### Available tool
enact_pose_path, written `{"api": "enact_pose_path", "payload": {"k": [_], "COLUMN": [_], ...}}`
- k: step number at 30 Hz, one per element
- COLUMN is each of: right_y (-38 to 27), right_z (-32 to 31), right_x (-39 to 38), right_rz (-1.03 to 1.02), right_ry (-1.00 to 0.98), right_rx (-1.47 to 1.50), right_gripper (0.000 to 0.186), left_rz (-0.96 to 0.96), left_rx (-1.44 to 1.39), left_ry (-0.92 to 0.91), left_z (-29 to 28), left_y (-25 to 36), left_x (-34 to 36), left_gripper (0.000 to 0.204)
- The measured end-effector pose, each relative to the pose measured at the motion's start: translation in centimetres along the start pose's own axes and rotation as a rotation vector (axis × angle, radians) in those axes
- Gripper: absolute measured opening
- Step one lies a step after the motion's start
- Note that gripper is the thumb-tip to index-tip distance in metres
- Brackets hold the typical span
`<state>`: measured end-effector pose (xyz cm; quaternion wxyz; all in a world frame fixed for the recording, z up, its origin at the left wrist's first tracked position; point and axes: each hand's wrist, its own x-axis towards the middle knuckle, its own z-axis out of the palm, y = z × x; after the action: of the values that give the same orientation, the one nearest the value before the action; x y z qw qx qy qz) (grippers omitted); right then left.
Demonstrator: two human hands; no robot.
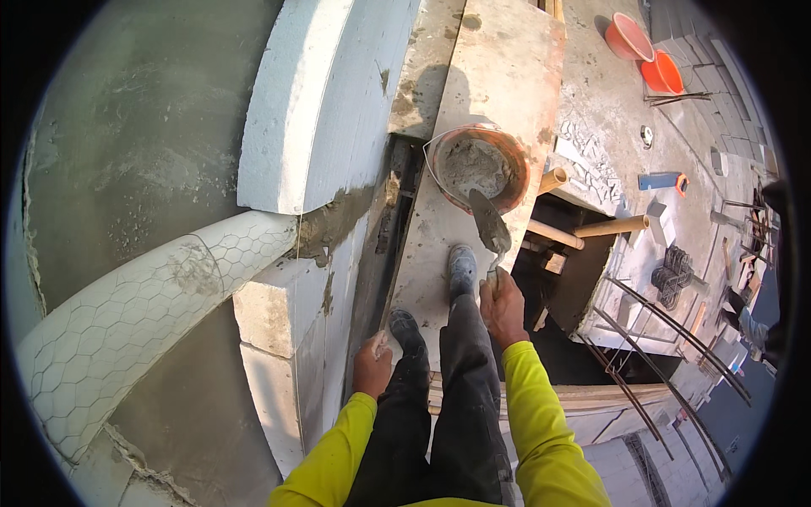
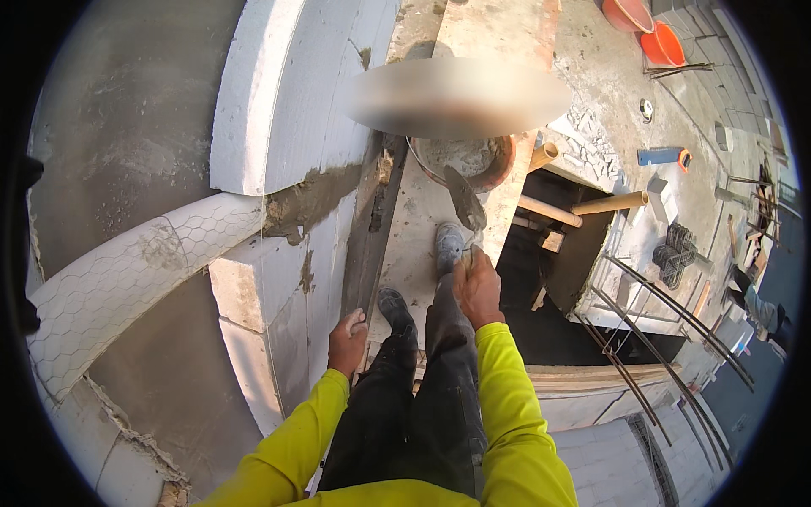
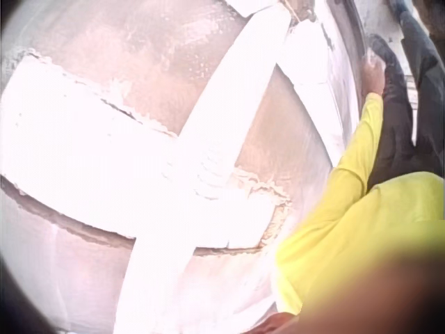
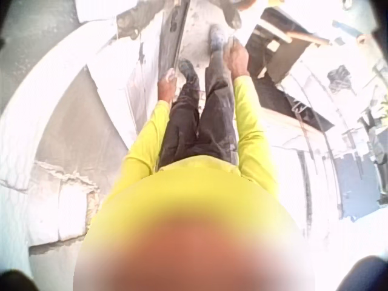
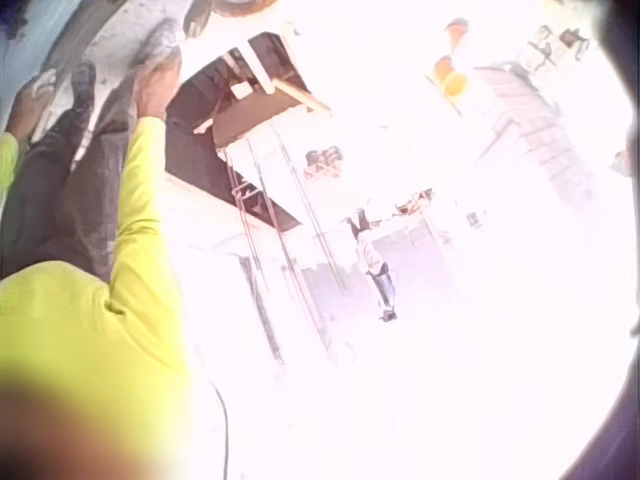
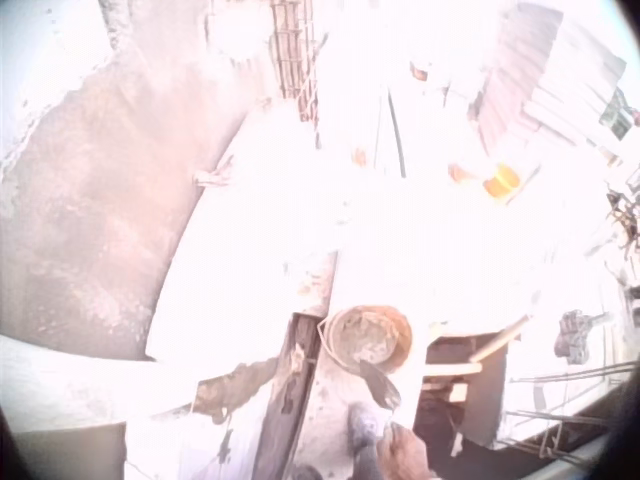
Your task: The person scoops mortar from a bucket with a trowel and spreads it along a wall. They place white blocks into the mortar bed, tap them with a hammer to set them, and continue adding mortar and blocks along the wall.
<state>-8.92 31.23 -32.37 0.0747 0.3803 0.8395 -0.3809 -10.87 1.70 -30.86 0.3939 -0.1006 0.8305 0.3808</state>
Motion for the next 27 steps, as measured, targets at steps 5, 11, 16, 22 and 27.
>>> {"api": "enact_pose_path", "payload": {"k": [5,11,16,22,27], "right_y": [4.8,5.5,7.1,9.8,10.7], "right_z": [-4.5,0.8,5.1,2.4,0.2], "right_x": [19.1,29.8,27.9,23.8,18.6], "right_rz": [-0.139,-0.29,-0.184,0.246,0.237], "right_ry": [-0.293,-0.401,-0.589,-0.708,-0.625], "right_rx": [-0.671,-0.781,-0.493,0.152,0.538], "right_gripper": [0.03,0.021,0.024,0.029,0.025], "left_rz": [0.242,0.24,0.173,0.237,0.176], "left_rx": [-0.026,-0.106,-0.04,-0.131,-0.013], "left_ry": [0.06,0.186,0.159,0.219,0.145], "left_z": [7.8,14.6,16.0,17.4,15.9], "left_y": [7.8,14.8,14.7,12.4,9.7], "left_x": [18.2,32.6,32.5,30.3,27.0], "left_gripper": [0.045,0.052,0.047,0.047,0.053]}}
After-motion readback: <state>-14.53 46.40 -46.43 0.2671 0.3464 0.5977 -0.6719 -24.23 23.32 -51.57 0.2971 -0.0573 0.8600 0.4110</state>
